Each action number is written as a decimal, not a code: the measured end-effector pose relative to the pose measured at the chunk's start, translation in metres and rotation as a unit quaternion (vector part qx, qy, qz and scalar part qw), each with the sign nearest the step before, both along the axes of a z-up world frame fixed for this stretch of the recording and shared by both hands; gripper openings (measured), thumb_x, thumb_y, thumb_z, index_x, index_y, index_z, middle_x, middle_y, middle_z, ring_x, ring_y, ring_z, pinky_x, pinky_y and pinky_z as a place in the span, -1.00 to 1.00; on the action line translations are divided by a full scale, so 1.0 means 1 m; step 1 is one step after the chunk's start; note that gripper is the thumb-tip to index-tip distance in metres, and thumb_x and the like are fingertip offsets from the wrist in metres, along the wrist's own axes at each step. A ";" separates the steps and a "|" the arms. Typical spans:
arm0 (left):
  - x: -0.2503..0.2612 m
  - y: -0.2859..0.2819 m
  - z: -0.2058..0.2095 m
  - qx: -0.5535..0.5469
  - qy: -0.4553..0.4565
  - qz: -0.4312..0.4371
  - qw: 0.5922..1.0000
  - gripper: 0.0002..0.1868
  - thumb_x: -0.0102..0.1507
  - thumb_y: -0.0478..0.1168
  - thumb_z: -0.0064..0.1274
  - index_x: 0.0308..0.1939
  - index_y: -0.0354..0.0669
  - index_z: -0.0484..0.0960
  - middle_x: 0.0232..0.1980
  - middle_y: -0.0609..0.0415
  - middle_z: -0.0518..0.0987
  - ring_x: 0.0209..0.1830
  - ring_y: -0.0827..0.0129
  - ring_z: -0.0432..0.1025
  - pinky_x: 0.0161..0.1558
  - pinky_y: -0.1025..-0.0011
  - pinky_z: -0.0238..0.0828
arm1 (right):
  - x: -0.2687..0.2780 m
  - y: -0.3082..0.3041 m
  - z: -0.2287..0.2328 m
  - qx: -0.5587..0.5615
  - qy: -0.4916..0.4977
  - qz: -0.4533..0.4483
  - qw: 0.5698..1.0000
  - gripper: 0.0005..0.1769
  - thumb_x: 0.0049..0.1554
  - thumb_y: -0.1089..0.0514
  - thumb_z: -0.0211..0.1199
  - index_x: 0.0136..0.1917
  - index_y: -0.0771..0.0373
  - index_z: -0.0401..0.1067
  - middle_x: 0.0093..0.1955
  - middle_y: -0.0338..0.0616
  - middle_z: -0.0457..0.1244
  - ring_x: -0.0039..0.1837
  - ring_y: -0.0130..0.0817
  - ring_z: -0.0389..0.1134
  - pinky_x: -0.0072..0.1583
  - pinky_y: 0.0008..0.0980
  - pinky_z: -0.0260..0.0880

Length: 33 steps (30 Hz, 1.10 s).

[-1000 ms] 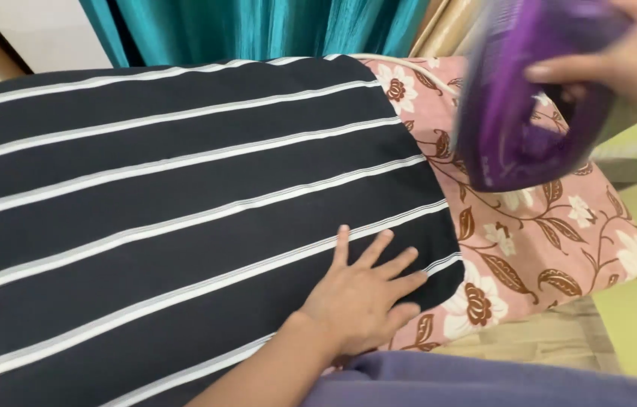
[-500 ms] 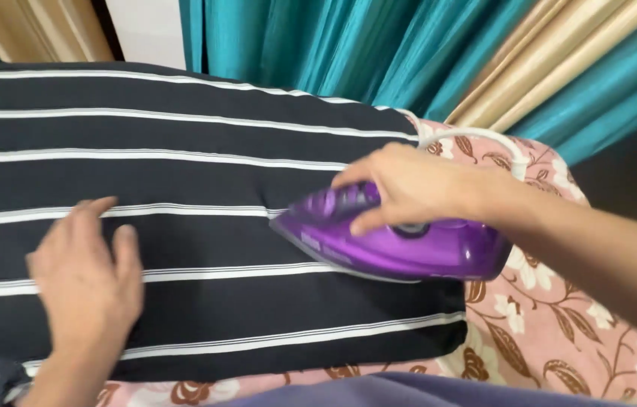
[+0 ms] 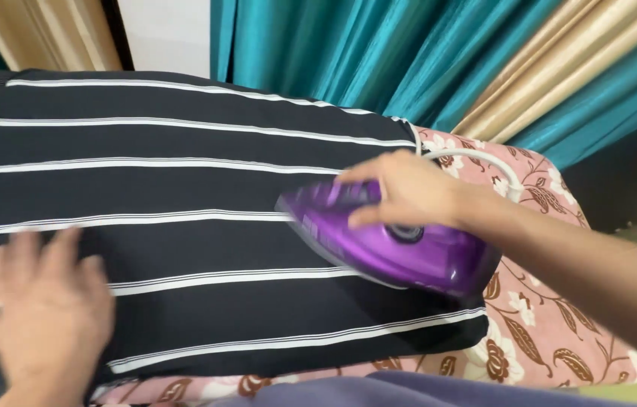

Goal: Ironing and folding a pair of black and white striped trousers on an ironing board.

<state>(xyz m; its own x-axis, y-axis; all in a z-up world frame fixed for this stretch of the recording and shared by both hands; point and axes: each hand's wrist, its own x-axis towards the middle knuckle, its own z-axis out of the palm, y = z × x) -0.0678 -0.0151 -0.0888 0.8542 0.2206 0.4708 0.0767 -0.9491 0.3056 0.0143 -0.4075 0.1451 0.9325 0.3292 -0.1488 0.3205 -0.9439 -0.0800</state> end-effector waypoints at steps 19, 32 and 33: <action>0.003 0.185 -0.050 -0.267 0.062 0.168 0.947 -0.01 0.03 0.10 0.55 0.22 -0.64 0.45 -0.26 -0.35 0.54 -0.34 -0.09 0.48 -0.29 0.05 0.51 | -0.022 0.206 0.015 -0.018 0.109 0.210 0.972 -0.21 -0.19 -0.15 0.47 0.35 -0.22 0.47 0.02 -0.12 0.45 -0.01 -0.04 0.47 -0.01 -0.11 0.45; -0.033 0.218 -0.044 -0.810 0.277 0.091 0.509 -0.61 0.16 -0.44 0.15 0.07 -0.15 0.60 -0.18 0.12 0.67 -0.25 0.33 0.53 -0.15 0.20 0.47 | -0.007 0.368 -0.007 0.054 0.050 0.272 0.959 -0.29 -0.20 -0.11 0.50 0.25 -0.07 0.52 -0.01 -0.07 0.44 0.11 -0.02 0.44 0.10 -0.06 0.41; -0.036 0.218 -0.042 -0.809 0.266 0.097 0.516 -0.61 0.16 -0.44 0.15 0.07 -0.15 0.60 -0.18 0.12 0.67 -0.25 0.33 0.53 -0.15 0.20 0.47 | -0.005 0.385 -0.008 0.062 0.046 0.284 0.956 -0.29 -0.20 -0.11 0.50 0.25 -0.07 0.52 -0.01 -0.07 0.44 0.11 -0.02 0.44 0.10 -0.06 0.41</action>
<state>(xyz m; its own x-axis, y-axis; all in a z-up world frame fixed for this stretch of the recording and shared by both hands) -0.1043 0.2033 -0.1313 0.6556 0.0637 -0.7524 0.6032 0.5552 0.5726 0.0088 -0.0226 0.1371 0.5828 0.7987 -0.1498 0.7645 -0.6013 -0.2322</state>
